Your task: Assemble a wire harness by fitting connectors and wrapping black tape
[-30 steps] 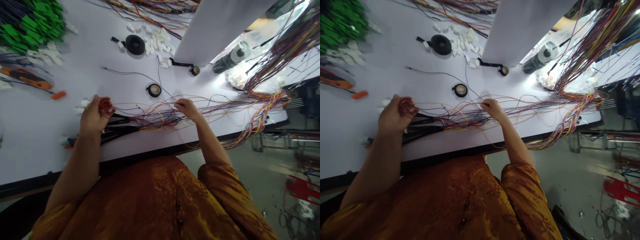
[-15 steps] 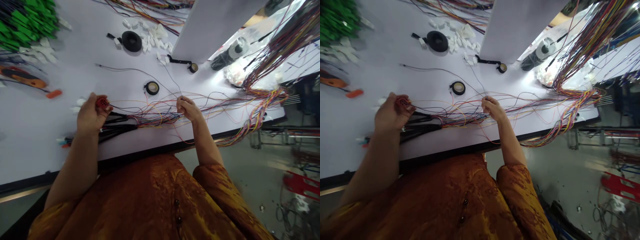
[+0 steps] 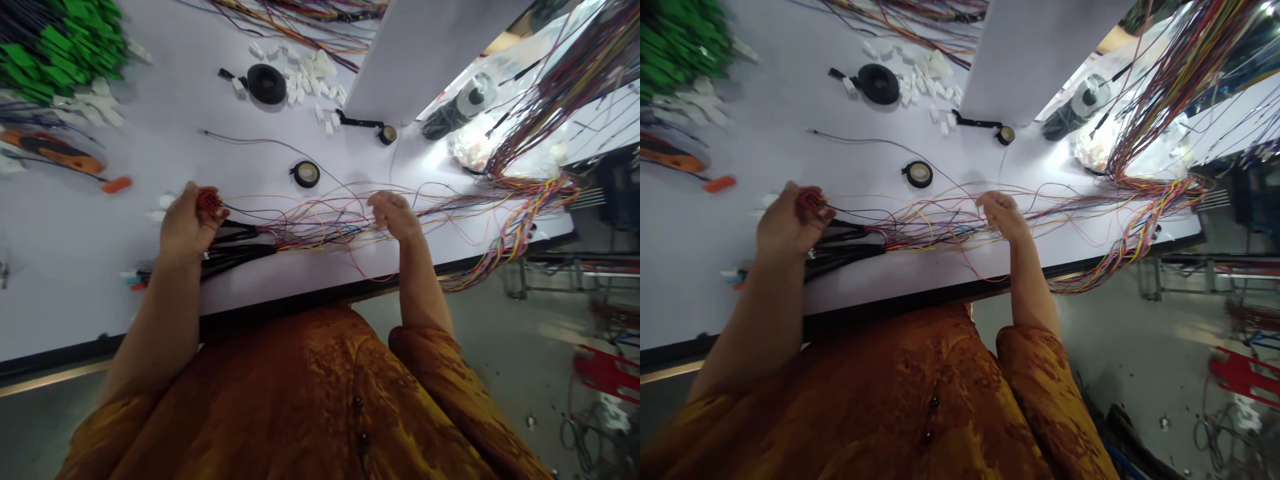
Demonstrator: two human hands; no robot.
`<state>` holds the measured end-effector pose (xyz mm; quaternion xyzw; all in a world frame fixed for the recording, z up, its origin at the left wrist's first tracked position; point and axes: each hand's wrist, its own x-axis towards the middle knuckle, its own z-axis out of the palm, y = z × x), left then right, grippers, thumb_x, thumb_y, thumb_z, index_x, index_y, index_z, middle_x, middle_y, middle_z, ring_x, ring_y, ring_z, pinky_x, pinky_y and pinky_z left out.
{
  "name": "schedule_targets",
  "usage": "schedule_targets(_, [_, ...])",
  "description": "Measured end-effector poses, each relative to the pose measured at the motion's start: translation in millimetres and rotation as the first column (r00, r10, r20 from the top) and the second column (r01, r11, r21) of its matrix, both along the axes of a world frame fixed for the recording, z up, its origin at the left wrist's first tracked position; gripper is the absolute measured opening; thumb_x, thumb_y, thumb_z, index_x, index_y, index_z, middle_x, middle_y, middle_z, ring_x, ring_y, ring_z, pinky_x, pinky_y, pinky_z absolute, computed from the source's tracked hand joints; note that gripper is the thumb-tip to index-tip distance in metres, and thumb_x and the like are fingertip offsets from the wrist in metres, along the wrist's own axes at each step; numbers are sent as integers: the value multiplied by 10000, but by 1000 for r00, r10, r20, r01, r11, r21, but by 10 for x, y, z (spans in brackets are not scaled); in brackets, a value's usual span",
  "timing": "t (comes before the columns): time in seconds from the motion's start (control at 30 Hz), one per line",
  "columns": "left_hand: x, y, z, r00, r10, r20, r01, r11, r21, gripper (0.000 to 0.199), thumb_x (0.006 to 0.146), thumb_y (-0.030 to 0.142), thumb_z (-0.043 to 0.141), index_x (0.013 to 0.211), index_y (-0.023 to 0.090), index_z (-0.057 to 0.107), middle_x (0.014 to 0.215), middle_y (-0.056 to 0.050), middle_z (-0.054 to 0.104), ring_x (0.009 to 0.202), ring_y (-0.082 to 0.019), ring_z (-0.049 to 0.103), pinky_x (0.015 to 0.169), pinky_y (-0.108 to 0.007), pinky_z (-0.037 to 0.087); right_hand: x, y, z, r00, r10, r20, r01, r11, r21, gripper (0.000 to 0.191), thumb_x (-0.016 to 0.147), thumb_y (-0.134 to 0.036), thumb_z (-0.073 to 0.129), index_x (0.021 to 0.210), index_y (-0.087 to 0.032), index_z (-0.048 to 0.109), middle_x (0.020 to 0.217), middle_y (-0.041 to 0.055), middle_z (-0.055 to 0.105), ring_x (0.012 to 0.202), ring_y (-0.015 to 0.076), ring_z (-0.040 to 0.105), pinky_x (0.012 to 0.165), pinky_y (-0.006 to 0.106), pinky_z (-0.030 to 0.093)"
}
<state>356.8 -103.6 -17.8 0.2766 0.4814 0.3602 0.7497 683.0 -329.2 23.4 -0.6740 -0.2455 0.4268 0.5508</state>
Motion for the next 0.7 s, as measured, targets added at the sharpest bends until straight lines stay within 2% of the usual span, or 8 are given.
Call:
schedule_targets(0.03, [-2, 1, -3, 1000, -5, -1, 5, 1000, 0, 508, 1074, 318, 352, 704, 171, 668, 590, 5, 609, 523, -82, 473, 584, -231, 534, 29, -7, 13, 997, -79, -7, 79, 991, 108, 293, 735, -399, 742, 727, -244, 494, 504, -116, 241, 436, 57, 162, 411, 242, 103])
schedule_targets(0.1, [-5, 1, -6, 1000, -12, 5, 12, 1000, -3, 494, 1073, 314, 358, 712, 178, 666, 595, 11, 607, 521, -80, 468, 601, -237, 536, 79, -8, 42, 970, -240, -43, 242, 923, 299, 345, 775, -453, 687, 705, -255, 414, 537, -111, 183, 450, 67, 128, 412, 243, 122])
schedule_targets(0.17, [-5, 1, -3, 1000, -6, 14, 6, 1000, -7, 478, 1069, 306, 369, 714, 175, 662, 592, 13, 592, 515, -79, 466, 612, -245, 535, 80, 0, 77, 951, -308, -36, 301, 891, 341, 368, 799, -472, 662, 700, -257, 381, 551, -105, 205, 447, 70, 139, 408, 248, 133])
schedule_targets(0.23, [1, 2, 2, 1000, 7, 19, -7, 1000, -12, 474, 1067, 294, 374, 711, 164, 658, 588, 13, 578, 509, -76, 469, 609, -248, 528, 2, 12, 138, 957, -289, 20, 270, 914, 303, 353, 807, -468, 677, 706, -252, 417, 549, -100, 282, 431, 60, 181, 406, 247, 149])
schedule_targets(0.37, [10, 6, -12, 999, 31, 28, -31, 999, -16, 471, 1060, 290, 405, 684, 159, 657, 589, 2, 577, 494, -79, 478, 579, -248, 513, -335, 79, 415, 973, -75, 220, 17, 967, 255, 238, 819, -402, 729, 772, -224, 578, 552, -79, 441, 441, 49, 298, 437, 229, 225])
schedule_targets(0.47, [5, 12, -53, 998, 33, 58, -32, 999, -15, 429, 1021, 347, 507, 669, 175, 680, 593, -1, 591, 474, -84, 499, 580, -246, 538, -611, 251, 683, 923, 172, 344, -232, 962, 141, 137, 834, -307, 722, 801, -200, 643, 587, -55, 520, 501, 57, 381, 479, 224, 281])
schedule_targets(0.57, [-2, 18, -93, 997, 41, 65, -41, 999, -10, 432, 1017, 358, 504, 680, 165, 692, 591, -9, 599, 477, -88, 534, 559, -234, 549, -837, 568, 858, 814, 435, 386, -486, 873, 40, 110, 838, -266, 715, 819, -174, 658, 640, -46, 551, 573, 60, 434, 531, 225, 322])
schedule_targets(0.7, [-4, 8, -112, 996, 41, 77, -42, 999, 10, 347, 946, 412, 634, 719, 156, 690, 604, -5, 615, 483, -82, 548, 560, -226, 557, -1124, 1131, 954, 572, 703, 422, -748, 659, -84, 69, 833, -202, 697, 868, -151, 668, 671, -46, 564, 625, 61, 461, 579, 229, 345])
